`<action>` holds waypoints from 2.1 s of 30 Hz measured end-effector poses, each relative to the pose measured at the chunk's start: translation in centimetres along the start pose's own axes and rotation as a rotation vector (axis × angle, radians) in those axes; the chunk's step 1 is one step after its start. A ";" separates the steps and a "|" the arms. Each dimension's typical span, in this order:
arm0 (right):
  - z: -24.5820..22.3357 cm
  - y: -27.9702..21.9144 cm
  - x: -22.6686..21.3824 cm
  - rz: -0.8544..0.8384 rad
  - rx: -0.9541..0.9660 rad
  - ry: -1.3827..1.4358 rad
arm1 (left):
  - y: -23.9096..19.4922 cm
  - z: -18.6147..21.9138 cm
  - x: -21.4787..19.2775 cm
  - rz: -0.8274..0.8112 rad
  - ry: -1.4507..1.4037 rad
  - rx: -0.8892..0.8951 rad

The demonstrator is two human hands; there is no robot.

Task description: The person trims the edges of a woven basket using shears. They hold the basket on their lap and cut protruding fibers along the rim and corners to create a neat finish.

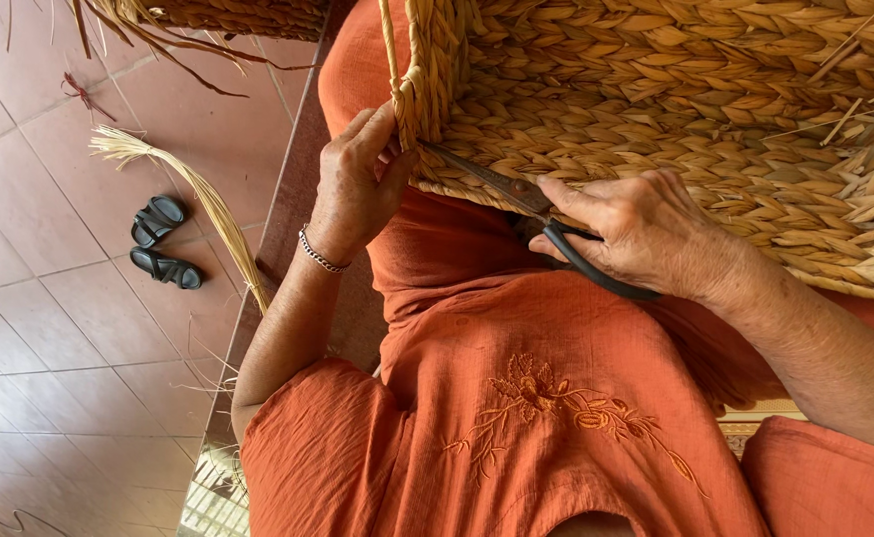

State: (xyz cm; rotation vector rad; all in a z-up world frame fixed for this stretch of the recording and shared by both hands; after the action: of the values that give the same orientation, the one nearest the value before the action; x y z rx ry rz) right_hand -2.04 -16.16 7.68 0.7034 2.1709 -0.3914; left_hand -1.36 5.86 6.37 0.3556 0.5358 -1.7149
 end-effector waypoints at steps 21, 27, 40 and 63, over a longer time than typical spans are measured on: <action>1.7 -5.2 8.4 -0.006 0.552 1.353 | 3.6 0.3 -1.8 0.043 -0.047 0.307; -0.7 -1.2 11.2 -0.031 0.518 1.569 | 7.1 -1.6 0.7 0.014 -0.132 0.133; -2.3 1.6 10.9 0.164 0.655 1.337 | 6.1 -3.0 0.7 -0.133 -0.211 -0.012; -1.5 2.7 11.4 0.278 0.750 1.033 | 5.7 -2.7 1.2 -0.194 -0.248 0.040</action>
State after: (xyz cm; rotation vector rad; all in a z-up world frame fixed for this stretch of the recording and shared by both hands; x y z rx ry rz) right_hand -7.26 -9.20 -0.37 1.9333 2.7756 -0.8383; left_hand 3.84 5.39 2.60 0.1179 0.3635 -1.9262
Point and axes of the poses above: each hand's wrist, its own y-axis towards the middle knuckle, its own x-axis out of the palm, z = x × y, the point moved 10 cm from there along y, towards the middle knuckle, and after that the axes turned 12 degrees about -y, right-handed, at the moved point
